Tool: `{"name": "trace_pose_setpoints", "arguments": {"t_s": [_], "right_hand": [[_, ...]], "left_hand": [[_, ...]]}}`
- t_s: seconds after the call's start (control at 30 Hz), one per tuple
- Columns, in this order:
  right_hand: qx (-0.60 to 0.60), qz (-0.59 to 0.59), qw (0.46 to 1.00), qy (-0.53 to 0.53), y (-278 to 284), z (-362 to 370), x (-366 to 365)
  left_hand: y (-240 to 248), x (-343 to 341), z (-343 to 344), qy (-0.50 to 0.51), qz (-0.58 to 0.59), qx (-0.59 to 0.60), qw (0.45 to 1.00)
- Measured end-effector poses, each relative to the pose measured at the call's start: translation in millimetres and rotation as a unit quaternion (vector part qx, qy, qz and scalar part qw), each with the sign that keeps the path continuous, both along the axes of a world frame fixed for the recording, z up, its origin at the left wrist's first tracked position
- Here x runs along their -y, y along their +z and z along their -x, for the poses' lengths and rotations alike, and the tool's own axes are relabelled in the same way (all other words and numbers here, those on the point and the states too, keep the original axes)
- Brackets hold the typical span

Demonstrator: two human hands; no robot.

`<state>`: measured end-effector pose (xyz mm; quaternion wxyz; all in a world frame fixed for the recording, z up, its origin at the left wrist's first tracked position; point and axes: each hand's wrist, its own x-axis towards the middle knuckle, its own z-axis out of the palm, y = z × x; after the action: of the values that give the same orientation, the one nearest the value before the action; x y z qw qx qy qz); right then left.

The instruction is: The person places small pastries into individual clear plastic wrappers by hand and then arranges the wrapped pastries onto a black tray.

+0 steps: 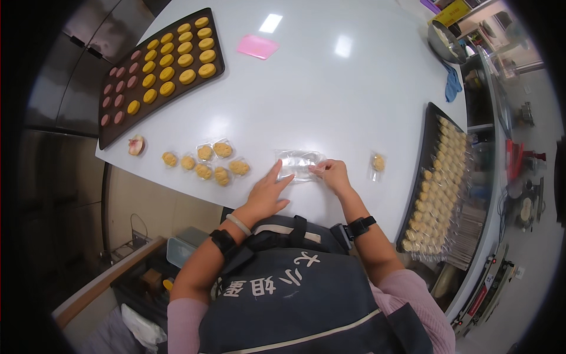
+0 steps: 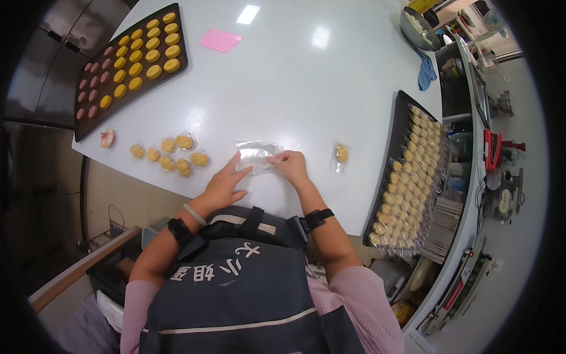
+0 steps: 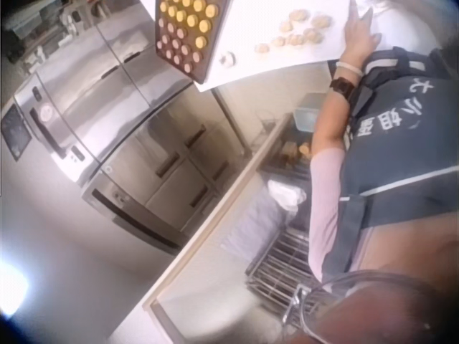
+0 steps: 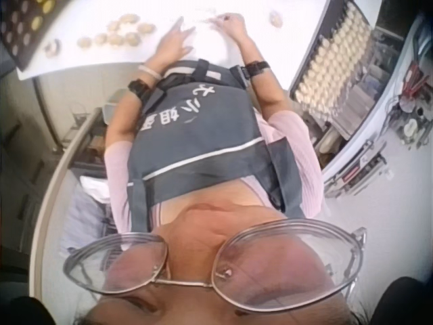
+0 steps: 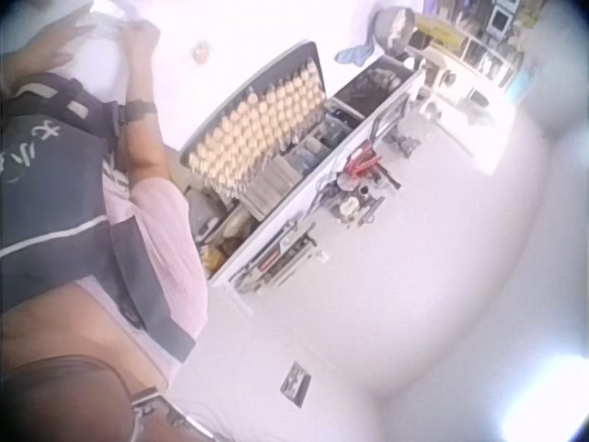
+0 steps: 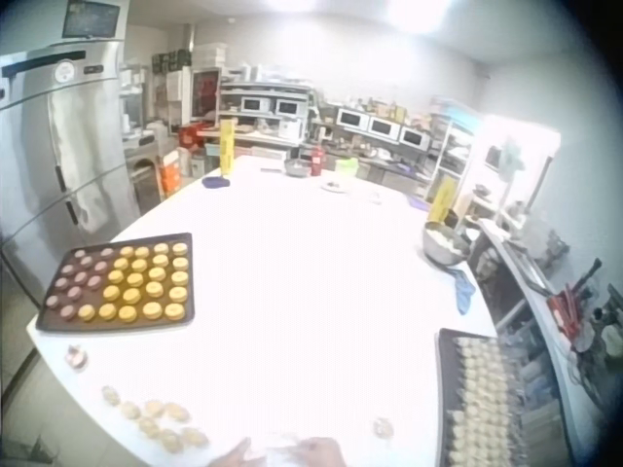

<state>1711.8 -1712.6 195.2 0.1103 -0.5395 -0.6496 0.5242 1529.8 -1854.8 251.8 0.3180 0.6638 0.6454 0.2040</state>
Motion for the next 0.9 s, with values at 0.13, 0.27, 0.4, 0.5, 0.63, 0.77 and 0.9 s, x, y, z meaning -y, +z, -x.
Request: {"name": "trace_pose_setpoints", "arguments": {"t_s": [0.13, 0.27, 0.4, 0.5, 0.63, 0.77, 0.9], "right_hand": [[-0.07, 0.034, 0.997, -0.029, 10, -6, -9], [0.113, -0.118, 0.986, -0.039, 43, -24, -40], [0.063, -0.161, 0.977, -0.121, 85, -43, -58], [-0.041, -0.127, 0.985, -0.105, 107, -42, -58], [-0.108, -0.065, 0.992, -0.021, 102, -18, -41], [-0.114, 0.035, 0.993, -0.005, 76, 9, -37], [0.148, -0.268, 0.95, 0.064, 72, 15, -35]], "left_hand": [[-6, -10, -1, 0.016, -0.013, -0.012, 1.0], [-13, -32, 2, 0.038, -0.015, -0.078, 0.996], [-12, -39, 6, 0.087, -0.022, -0.097, 0.991], [-6, -49, 15, 0.178, -0.068, 0.069, 0.979], [8, -50, 24, 0.25, 0.01, 0.321, 0.913], [9, -27, 23, 0.246, 0.031, 0.299, 0.921], [22, -7, 23, 0.285, 0.063, 0.385, 0.876]]}}
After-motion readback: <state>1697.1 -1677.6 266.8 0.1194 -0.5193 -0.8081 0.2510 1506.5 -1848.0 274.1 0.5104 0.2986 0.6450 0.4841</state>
